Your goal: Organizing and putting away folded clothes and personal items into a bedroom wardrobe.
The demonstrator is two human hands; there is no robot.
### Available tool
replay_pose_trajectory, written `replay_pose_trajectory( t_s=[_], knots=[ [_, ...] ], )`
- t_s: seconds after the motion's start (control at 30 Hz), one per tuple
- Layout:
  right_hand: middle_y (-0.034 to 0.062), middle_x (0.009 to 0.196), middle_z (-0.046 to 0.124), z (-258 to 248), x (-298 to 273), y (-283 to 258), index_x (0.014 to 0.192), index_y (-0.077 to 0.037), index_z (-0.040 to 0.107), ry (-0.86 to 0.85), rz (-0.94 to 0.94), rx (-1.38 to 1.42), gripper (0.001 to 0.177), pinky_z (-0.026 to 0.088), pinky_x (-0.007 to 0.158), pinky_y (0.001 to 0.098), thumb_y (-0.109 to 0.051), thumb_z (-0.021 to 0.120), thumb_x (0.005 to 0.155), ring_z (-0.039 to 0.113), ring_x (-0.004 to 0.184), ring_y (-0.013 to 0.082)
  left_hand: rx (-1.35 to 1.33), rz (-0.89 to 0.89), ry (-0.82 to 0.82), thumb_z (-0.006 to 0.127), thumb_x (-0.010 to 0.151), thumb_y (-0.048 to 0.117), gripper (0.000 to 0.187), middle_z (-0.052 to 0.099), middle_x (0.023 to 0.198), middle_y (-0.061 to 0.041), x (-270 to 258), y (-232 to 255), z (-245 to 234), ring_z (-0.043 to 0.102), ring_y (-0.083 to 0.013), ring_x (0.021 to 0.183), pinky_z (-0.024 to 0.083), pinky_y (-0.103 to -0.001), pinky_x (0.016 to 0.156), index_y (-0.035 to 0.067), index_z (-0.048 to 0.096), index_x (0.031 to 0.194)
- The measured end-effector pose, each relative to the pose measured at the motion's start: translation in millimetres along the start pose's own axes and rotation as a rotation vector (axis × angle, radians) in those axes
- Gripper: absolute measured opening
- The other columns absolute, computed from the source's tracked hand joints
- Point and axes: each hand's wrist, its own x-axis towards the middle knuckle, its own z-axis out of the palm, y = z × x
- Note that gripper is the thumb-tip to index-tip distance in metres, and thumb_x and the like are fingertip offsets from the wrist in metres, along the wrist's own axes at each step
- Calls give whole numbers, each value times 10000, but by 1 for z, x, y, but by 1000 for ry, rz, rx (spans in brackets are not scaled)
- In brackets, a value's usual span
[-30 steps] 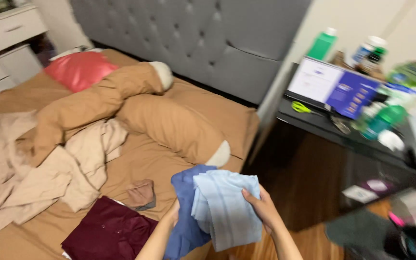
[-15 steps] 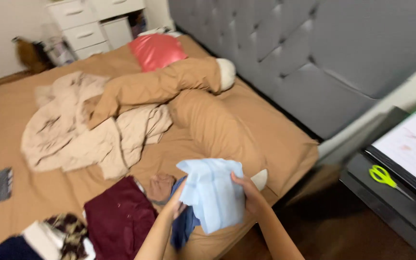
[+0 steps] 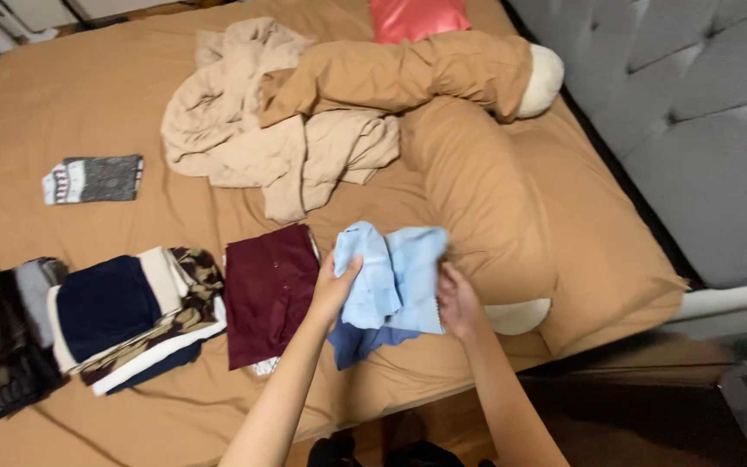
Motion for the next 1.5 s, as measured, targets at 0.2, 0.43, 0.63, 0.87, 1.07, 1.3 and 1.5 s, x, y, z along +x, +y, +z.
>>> replay_pose_trajectory(
  t_s=[0.2, 0.43, 0.63, 0.87, 1.07, 1.3, 1.5],
  knots=[
    [115, 1405, 554, 256, -113, -121, 1462, -85, 456, 244, -691, -492, 610, 412, 1045, 368, -206, 685, 910, 523, 1324, 214, 580, 343, 5, 694, 964, 244, 309, 788, 962, -111, -18, 85, -2, 723, -218, 885, 578, -365, 787, 96, 688, 1235],
    [234, 1392, 495, 363, -147, -135, 1508, -86, 379, -64, -847, -1298, 950, 394, 1063, 457, -231, 894, 723, 464, 1316, 391, 1212, 573, -179, 639, 891, 203, 225, 743, 992, -142, -38, 175, 9, 699, -373, 914, 558, -491, 755, 183, 727, 1098],
    [148, 980, 759, 334, -110, -114, 1148, -106, 741, 346, -889, -1338, 238, 571, 784, 398, -224, 753, 942, 733, 940, 300, 1204, 716, -138, 689, 870, 237, 209, 716, 966, -164, -38, 182, -18, 693, -405, 900, 556, -504, 732, 83, 657, 1007],
    [120, 752, 600, 369, -74, -73, 1035, -44, 658, 356, -728, -1076, 202, 468, 611, 335, -187, 760, 935, 541, 671, 189, 1192, 568, 19, 681, 927, 228, 278, 668, 1074, -190, -22, 145, -12, 676, -449, 861, 538, -536, 696, 60, 500, 1055],
    [21, 1031, 663, 395, -94, -83, 1260, -79, 616, -51, -576, -562, 275, 511, 796, 250, -176, 649, 1006, 621, 911, 78, 122, 110, 11, 648, 956, 318, 478, 688, 1169, -48, 40, 107, -29, 682, -173, 1043, 546, -319, 886, 110, 509, 1363],
    [103, 1442, 513, 437, -136, -120, 1578, -255, 227, -128, -345, -617, 712, 430, 1070, 310, -393, 587, 979, 514, 1315, 172, -6, -182, -262, 598, 943, 414, 522, 690, 1154, -143, -4, 153, -6, 674, -241, 1019, 547, -363, 851, 10, 647, 1271],
    [104, 1502, 444, 426, -129, -125, 1600, -227, 106, -267, -402, -806, 1013, 417, 1074, 347, -262, 778, 843, 472, 1343, 208, -125, -167, -223, 636, 897, 378, 481, 673, 1238, -56, 7, 150, -14, 622, -179, 1149, 481, -320, 992, 164, 587, 1325]
  ],
)
